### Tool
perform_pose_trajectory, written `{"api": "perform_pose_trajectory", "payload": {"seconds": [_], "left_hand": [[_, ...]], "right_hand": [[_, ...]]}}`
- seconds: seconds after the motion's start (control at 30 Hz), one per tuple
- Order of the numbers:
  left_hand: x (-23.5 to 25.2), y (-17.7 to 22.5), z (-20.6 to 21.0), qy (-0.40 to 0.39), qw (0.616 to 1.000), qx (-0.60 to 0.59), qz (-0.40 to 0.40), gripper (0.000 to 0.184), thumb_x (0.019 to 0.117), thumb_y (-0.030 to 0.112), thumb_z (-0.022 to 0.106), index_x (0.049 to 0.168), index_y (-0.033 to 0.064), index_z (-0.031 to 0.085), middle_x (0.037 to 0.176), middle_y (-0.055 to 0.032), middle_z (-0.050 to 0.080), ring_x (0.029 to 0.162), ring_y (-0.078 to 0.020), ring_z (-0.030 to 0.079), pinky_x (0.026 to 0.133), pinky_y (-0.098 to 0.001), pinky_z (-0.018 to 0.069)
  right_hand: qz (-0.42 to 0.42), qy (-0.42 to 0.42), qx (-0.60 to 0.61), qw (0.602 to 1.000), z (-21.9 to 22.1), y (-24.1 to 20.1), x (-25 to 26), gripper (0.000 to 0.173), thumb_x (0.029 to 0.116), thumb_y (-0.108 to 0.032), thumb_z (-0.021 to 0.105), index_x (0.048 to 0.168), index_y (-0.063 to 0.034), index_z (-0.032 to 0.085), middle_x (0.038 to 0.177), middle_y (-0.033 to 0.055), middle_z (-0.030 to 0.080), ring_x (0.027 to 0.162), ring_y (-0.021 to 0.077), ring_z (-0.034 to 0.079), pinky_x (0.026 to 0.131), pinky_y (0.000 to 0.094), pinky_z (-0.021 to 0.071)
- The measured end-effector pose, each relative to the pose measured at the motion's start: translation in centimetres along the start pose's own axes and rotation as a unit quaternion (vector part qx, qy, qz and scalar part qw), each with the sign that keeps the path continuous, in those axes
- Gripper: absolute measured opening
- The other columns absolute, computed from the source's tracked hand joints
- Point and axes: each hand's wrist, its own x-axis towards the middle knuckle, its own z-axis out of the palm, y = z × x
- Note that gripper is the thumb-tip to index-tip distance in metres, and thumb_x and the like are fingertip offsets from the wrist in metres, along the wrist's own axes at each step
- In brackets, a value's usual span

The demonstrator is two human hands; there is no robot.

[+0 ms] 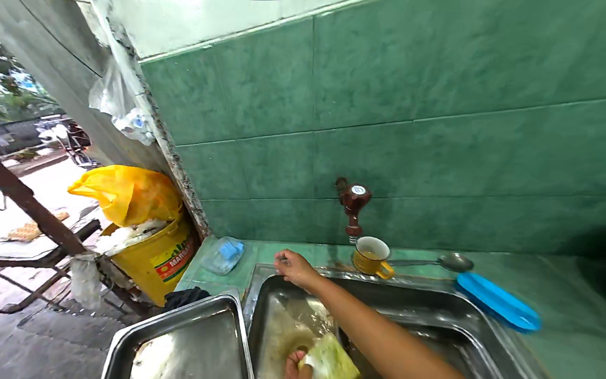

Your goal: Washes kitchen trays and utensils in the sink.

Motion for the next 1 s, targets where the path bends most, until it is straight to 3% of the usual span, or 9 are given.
{"api": "perform_pose_trajectory", "payload": {"seconds": [0.17, 0.27, 0.4, 0.47, 0.57, 0.67, 0.8, 0.9, 1.0], "left_hand": [[-0.4, 0.8, 2.4, -0.010, 1.000, 0.007, 0.009, 0.027, 0.1017, 0.001, 0.041, 0.128, -0.0042, 0.045, 0.102, -0.0128, 0.061, 0.084, -0.0169, 0.064, 0.074, -0.0373, 0.0576], [-0.7, -0.6, 5.4, -0.095, 0.989, 0.080, 0.079, 0.032, 0.0909, -0.004, 0.050, 0.123, -0.0060, 0.050, 0.107, -0.0148, 0.064, 0.090, -0.0180, 0.067, 0.076, -0.0366, 0.0598], [-0.7, -3.9, 8.7, -0.217, 0.899, 0.281, 0.256, 0.039, 0.0846, 0.002, 0.061, 0.123, -0.0046, 0.057, 0.120, -0.0167, 0.064, 0.109, -0.0207, 0.065, 0.093, -0.0383, 0.0566], [-1.1, -4.4, 9.7, -0.275, 0.864, 0.329, 0.263, 0.044, 0.0889, 0.005, 0.060, 0.131, -0.0048, 0.053, 0.129, -0.0198, 0.061, 0.119, -0.0237, 0.061, 0.101, -0.0392, 0.0533], [-0.1, -4.8, 9.7, -0.300, 0.830, 0.396, 0.253, 0.063, 0.0971, 0.029, 0.061, 0.147, -0.0048, 0.043, 0.147, -0.0241, 0.049, 0.136, -0.0299, 0.050, 0.114, -0.0431, 0.0432], [2.5, -4.6, 7.6, -0.178, 0.794, 0.536, 0.226, 0.072, 0.0950, 0.036, 0.065, 0.152, -0.0018, 0.040, 0.153, -0.0263, 0.044, 0.142, -0.0412, 0.043, 0.117, -0.0549, 0.0375], [5.5, -3.9, 5.3, -0.122, 0.761, 0.636, 0.018, 0.058, 0.0943, 0.032, 0.070, 0.138, -0.0023, 0.052, 0.131, -0.0248, 0.060, 0.123, -0.0384, 0.060, 0.105, -0.0534, 0.0493], [6.1, -4.5, 5.0, -0.157, 0.748, 0.644, -0.040, 0.043, 0.0943, 0.022, 0.068, 0.131, 0.0009, 0.061, 0.123, -0.0216, 0.068, 0.116, -0.0355, 0.066, 0.101, -0.0532, 0.0512], [5.4, -3.8, 5.4, -0.141, 0.783, 0.605, -0.010, 0.035, 0.0937, 0.014, 0.066, 0.126, -0.0001, 0.064, 0.120, -0.0213, 0.068, 0.114, -0.0339, 0.066, 0.101, -0.0518, 0.0516]], "right_hand": [[0.129, -0.120, 0.045, 0.983, -7.5, 9.6, -14.7, 0.068, 0.1056, -0.061, 0.035, 0.153, -0.0130, 0.043, 0.140, 0.0149, 0.059, 0.121, 0.0302, 0.062, 0.096, 0.0516, 0.0524], [0.099, -0.109, 0.220, 0.964, -8.6, 14.4, -22.4, 0.107, 0.0788, -0.084, 0.060, 0.154, -0.0136, 0.035, 0.126, 0.0124, 0.068, 0.106, 0.0303, 0.071, 0.083, 0.0519, 0.0627], [0.120, 0.051, 0.283, 0.950, -8.2, 15.5, -27.8, 0.080, 0.0857, -0.022, 0.079, 0.152, -0.0154, 0.035, 0.128, 0.0164, 0.065, 0.107, 0.0356, 0.070, 0.082, 0.0552, 0.0627], [0.138, 0.155, 0.231, 0.950, -8.3, 15.1, -29.0, 0.075, 0.0820, -0.008, 0.080, 0.147, -0.0107, 0.043, 0.124, 0.0164, 0.067, 0.102, 0.0328, 0.072, 0.077, 0.0509, 0.0642], [0.083, 0.296, 0.063, 0.950, -10.5, 15.5, -29.7, 0.072, 0.0748, -0.009, 0.084, 0.140, -0.0053, 0.052, 0.127, 0.0131, 0.066, 0.110, 0.0224, 0.069, 0.090, 0.0426, 0.0610], [0.044, 0.386, -0.187, 0.902, -12.8, 16.2, -29.1, 0.061, 0.0792, -0.008, 0.078, 0.137, -0.0050, 0.059, 0.135, 0.0177, 0.063, 0.125, 0.0319, 0.061, 0.105, 0.0535, 0.0508], [0.084, 0.325, -0.461, 0.821, -12.2, 19.6, -28.3, 0.053, 0.0883, -0.007, 0.069, 0.140, -0.0180, 0.063, 0.134, 0.0230, 0.062, 0.126, 0.0473, 0.058, 0.101, 0.0658, 0.0482], [0.106, 0.241, -0.523, 0.811, -10.1, 21.0, -27.9, 0.052, 0.0874, -0.002, 0.069, 0.136, -0.0214, 0.066, 0.133, 0.0221, 0.064, 0.126, 0.0482, 0.058, 0.113, 0.0751, 0.0286], [0.142, 0.192, -0.505, 0.829, -9.1, 19.3, -27.4, 0.044, 0.0865, -0.010, 0.072, 0.130, -0.0184, 0.068, 0.131, 0.0199, 0.064, 0.121, 0.0419, 0.062, 0.099, 0.0610, 0.0501]]}}
